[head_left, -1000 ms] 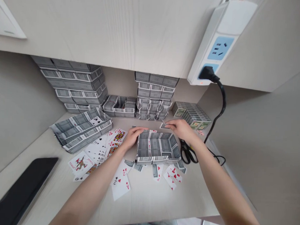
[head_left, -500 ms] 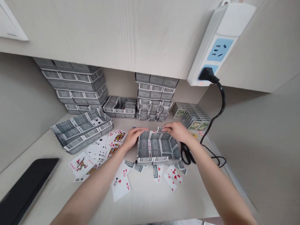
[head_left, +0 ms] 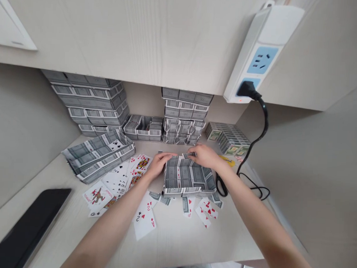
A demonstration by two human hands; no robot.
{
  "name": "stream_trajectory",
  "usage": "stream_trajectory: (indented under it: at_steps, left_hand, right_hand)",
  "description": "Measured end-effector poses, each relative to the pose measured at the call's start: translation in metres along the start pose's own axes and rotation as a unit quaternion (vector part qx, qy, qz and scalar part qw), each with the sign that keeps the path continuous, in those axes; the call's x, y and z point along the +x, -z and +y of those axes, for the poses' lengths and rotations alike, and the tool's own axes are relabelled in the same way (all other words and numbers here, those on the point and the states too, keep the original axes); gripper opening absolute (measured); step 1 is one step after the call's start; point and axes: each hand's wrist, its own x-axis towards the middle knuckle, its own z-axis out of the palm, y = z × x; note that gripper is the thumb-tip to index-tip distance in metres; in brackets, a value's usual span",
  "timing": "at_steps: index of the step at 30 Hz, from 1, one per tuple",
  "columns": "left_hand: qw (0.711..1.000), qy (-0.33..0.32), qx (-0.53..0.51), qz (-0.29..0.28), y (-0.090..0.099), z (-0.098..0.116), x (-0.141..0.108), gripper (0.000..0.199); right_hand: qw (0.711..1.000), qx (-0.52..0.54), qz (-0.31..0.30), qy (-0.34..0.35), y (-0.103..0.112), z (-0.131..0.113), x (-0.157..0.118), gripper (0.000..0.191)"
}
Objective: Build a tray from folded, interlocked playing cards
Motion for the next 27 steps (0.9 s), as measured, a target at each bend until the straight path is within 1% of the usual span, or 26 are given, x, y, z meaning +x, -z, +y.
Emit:
stream_trajectory:
  at_steps: [2, 5, 11, 14, 17, 21, 23, 27]
  left_hand:
    - [1.0, -0.001, -0.005, -0.004, 0.0, -0.001, 0.0, 0.028]
    - [1.0, -0.001, -0.003, -0.009, -0.001, -0.002, 0.001, 0.029]
    - [1.0, 0.013, 0.008, -0.01, -0.003, -0.001, 0.002, 0.034]
    - [1.0, 0.014, 0.002, -0.009, -0.004, -0.001, 0.002, 0.033]
    - [1.0, 0.015, 0.004, -0.008, -0.005, -0.001, 0.001, 0.033]
    - [1.0, 0.014, 0.004, -0.009, -0.004, -0.001, 0.002, 0.032]
    - [1.0, 0.016, 0.0, -0.008, -0.004, -0.002, 0.002, 0.032]
    - [1.0, 0.015, 0.0, -0.01, -0.004, -0.004, 0.002, 0.032]
  right_hand:
    - [1.0, 0.016, -0.01, 0.02, -0.004, 0.001, 0.004, 0.015]
    - [0.997, 0.068, -0.017, 0.039, -0.01, 0.003, 0.008, 0.014]
    - [0.989, 0.142, 0.006, 0.048, -0.018, 0.006, 0.007, 0.015]
    - [0.99, 0.134, 0.023, 0.031, -0.02, 0.004, 0.005, 0.014]
    - [0.993, 0.115, 0.016, 0.021, -0.02, 0.003, 0.006, 0.014]
    - [0.994, 0.098, -0.011, 0.05, -0.013, 0.004, 0.007, 0.024]
    - [0.994, 0.094, -0.015, 0.056, -0.009, 0.005, 0.008, 0.026]
    - [0.994, 0.108, 0.012, 0.03, -0.009, 0.006, 0.006, 0.022]
